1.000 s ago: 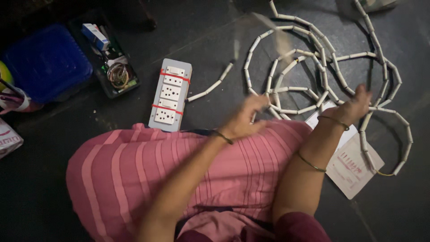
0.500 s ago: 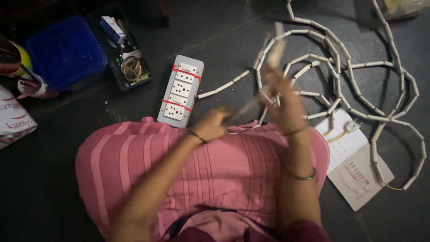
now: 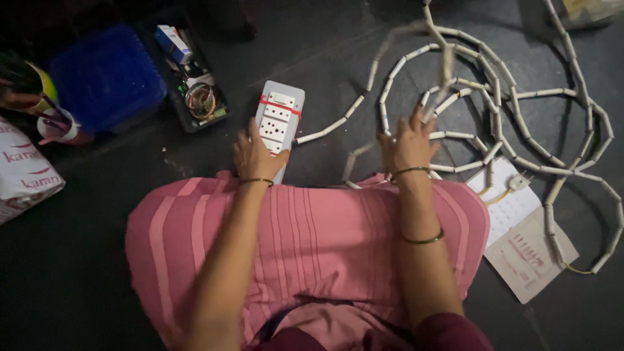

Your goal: The person threads segments of white plastic tubing onto a yellow wire and wraps the assembly around a power strip, securing the parts with red rubber bands.

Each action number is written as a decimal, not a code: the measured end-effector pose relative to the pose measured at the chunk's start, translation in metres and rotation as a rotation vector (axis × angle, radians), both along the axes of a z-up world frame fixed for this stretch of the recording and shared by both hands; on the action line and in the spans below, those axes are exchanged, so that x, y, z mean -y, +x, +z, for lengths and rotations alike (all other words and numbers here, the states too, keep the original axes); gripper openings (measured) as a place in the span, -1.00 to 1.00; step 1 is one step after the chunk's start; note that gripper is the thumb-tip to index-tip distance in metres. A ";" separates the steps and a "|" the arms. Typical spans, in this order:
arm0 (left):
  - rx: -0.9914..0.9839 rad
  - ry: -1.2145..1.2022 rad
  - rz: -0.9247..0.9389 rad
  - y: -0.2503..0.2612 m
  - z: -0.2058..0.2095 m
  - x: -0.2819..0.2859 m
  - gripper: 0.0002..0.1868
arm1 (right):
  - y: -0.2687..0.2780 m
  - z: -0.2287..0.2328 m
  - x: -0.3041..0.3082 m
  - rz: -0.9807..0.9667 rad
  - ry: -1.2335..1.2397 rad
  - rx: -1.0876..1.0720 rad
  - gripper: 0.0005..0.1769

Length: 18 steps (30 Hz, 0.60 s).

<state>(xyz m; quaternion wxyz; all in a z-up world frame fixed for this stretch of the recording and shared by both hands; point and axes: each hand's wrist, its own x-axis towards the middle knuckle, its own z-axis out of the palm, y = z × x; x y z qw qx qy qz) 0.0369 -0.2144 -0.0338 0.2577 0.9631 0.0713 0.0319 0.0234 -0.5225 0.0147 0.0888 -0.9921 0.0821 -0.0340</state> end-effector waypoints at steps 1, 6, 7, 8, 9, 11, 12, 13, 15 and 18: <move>-0.200 -0.029 0.063 0.005 0.006 -0.001 0.19 | 0.001 -0.002 0.005 -0.046 0.041 -0.030 -0.31; -0.407 0.094 0.129 0.013 -0.001 0.010 0.43 | -0.004 -0.026 0.010 0.026 0.166 -0.058 -0.31; -0.383 0.050 0.147 0.014 -0.004 0.006 0.37 | -0.004 -0.029 0.006 0.052 0.241 -0.030 -0.27; -0.358 0.005 0.165 0.014 -0.006 0.004 0.32 | -0.003 -0.030 0.004 0.078 0.316 -0.003 -0.21; -0.353 0.005 0.168 0.014 -0.007 0.001 0.32 | -0.002 -0.028 0.003 0.081 0.317 0.002 -0.21; -0.137 -0.312 0.196 0.014 -0.006 -0.002 0.24 | -0.001 -0.021 0.003 0.070 0.360 -0.029 -0.16; -0.133 -0.310 0.197 0.012 -0.003 -0.001 0.24 | 0.000 -0.017 0.002 0.072 0.362 -0.026 -0.16; 0.008 -0.354 0.146 0.009 0.003 0.002 0.22 | 0.001 -0.011 0.001 0.107 0.345 0.023 -0.18; 0.156 -0.396 0.093 0.000 0.021 0.011 0.19 | 0.001 0.003 -0.004 0.143 0.326 0.078 -0.21; 0.163 -0.844 0.025 -0.016 0.056 0.020 0.19 | -0.009 0.022 -0.022 -0.040 0.772 -0.034 -0.35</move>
